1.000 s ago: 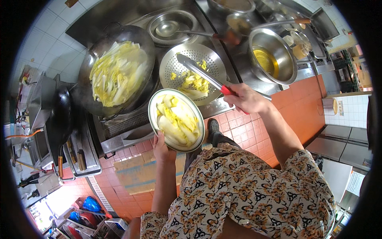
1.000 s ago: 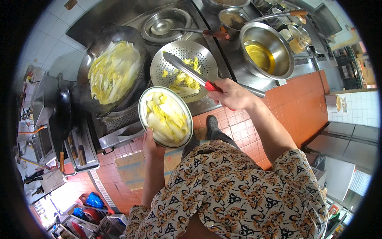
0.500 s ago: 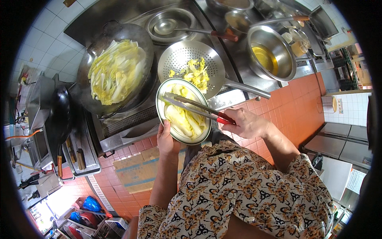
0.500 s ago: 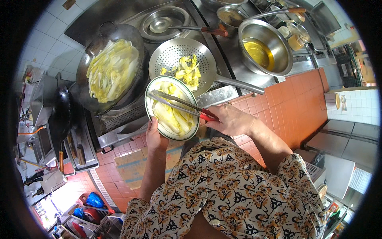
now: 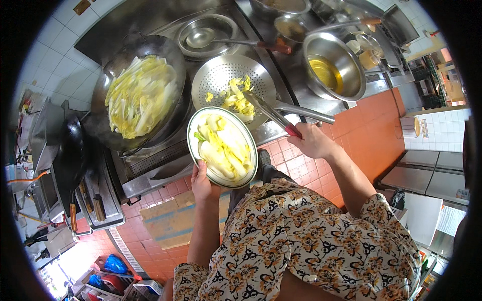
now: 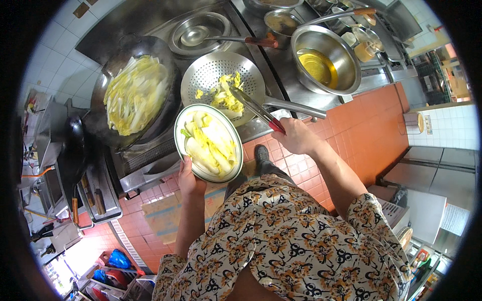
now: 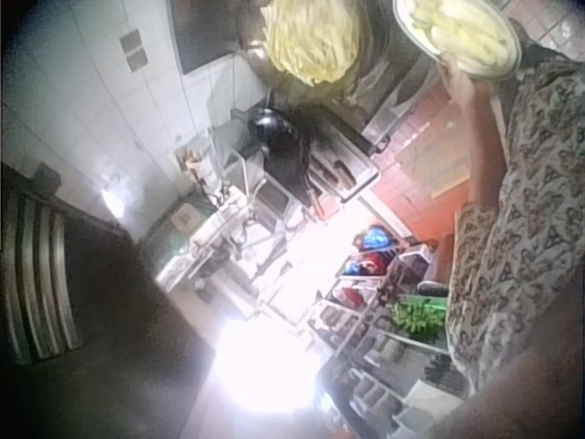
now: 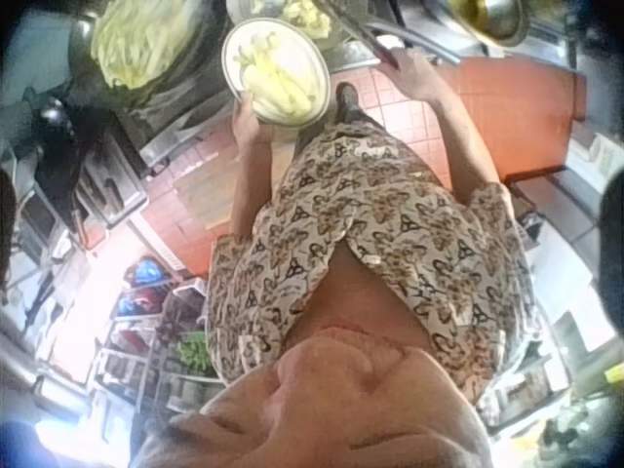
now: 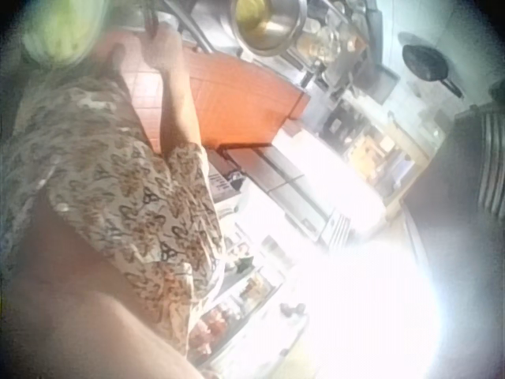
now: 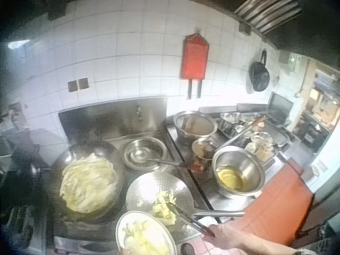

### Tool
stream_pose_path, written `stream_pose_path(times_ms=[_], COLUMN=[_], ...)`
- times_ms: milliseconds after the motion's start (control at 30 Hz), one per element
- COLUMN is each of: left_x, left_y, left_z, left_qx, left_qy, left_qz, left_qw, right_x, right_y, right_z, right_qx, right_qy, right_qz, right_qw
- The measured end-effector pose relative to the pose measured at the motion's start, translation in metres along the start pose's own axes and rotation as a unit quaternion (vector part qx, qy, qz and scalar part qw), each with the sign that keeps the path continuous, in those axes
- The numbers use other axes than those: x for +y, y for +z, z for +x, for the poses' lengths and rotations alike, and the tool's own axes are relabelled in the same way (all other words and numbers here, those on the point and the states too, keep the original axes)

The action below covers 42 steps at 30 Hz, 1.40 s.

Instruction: The person transfers cooked napa cabbage from a wok into a colander, then arranges it onto a plate using tongs. They add sauce from a ladle, walk to a serving counter, and place the plate down. The person returns to the wok to continue handling remaining cabbage.

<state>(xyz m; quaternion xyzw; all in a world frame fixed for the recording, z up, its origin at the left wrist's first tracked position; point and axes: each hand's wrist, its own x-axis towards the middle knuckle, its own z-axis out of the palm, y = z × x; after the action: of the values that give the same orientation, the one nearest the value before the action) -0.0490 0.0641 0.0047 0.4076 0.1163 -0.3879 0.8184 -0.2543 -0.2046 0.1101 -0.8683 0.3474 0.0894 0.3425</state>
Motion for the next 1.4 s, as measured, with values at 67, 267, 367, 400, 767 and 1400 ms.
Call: stream_pose_path(times_ms=[67,267,367,400,767,1400], left_x=[0.004,0.007,0.01,0.01,0.012,0.013], left_y=[-0.004,-0.017,-0.018,-0.021,-0.016,-0.026], left_z=[-0.004,-0.008,-0.012,-0.013,-0.012,-0.017], left_qx=[0.018,-0.01,-0.001,-0.001,-0.012,0.008], left_qy=[-0.004,-0.005,-0.01,-0.009,-0.001,0.001], left_qz=[0.007,0.011,0.011,0.009,0.006,0.012], left_qw=[1.0,1.0,1.0,1.0,1.0,1.0], right_x=[-0.001,0.018,0.014,0.01,0.032,-0.028], right_y=[0.002,0.035,0.029,0.024,-0.022,-0.046], right_z=[0.015,0.089,0.096,0.095,0.067,0.067], right_qx=[-0.029,-0.068,-0.051,-0.044,-0.019,-0.093], right_qy=[0.042,0.054,0.027,0.014,0.089,0.016], right_qz=[-0.033,-0.086,-0.082,-0.077,-0.098,-0.044], right_qw=[0.998,0.993,0.995,0.996,0.991,0.995])
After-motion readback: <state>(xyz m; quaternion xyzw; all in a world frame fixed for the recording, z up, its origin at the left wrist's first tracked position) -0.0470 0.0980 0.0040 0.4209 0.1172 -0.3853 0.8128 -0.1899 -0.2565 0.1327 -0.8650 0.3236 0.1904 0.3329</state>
